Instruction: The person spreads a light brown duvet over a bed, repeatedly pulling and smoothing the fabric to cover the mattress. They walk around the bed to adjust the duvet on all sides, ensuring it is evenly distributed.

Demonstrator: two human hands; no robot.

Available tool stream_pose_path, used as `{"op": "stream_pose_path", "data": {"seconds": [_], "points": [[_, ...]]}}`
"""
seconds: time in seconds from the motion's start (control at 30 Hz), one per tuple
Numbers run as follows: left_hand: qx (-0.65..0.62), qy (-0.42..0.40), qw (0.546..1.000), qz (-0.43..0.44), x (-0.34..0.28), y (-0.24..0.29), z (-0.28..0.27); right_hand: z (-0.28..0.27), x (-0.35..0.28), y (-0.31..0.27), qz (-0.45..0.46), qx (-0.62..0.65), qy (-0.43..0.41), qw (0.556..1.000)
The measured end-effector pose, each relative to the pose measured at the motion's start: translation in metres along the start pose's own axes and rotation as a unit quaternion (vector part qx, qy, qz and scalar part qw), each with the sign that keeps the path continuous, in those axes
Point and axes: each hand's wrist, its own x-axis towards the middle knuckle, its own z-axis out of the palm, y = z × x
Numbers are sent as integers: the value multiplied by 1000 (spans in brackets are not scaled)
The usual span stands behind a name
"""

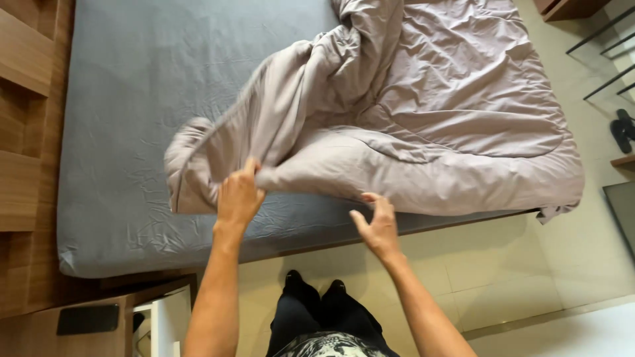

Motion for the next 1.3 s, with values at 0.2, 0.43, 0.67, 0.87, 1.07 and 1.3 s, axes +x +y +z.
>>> {"op": "stream_pose_path", "data": {"seconds": [0.2, 0.43, 0.67, 0.87, 1.07, 1.3], "points": [[-61, -118, 984, -121, -81, -72, 124, 44, -32, -20, 50, 93, -190, 976], [-289, -129, 943, -105, -104, -28, 158, 87, -63, -44, -104, -74, -243, 962], [-527, -277, 783, -178, -89, -112, 215, 121, -74, -40, 27, -27, -130, 991], [-611, -329, 567, -444, -55, -128, 278, 104, -61, -97, 130, 116, -99, 980], [-621, -166, 712, -281, -5, -134, 305, 108, -68, -98, 217, 91, -243, 941], [-479, 142, 802, -327, 29, -226, 55, 146, -65, -128, 203, 19, -459, 865]]}}
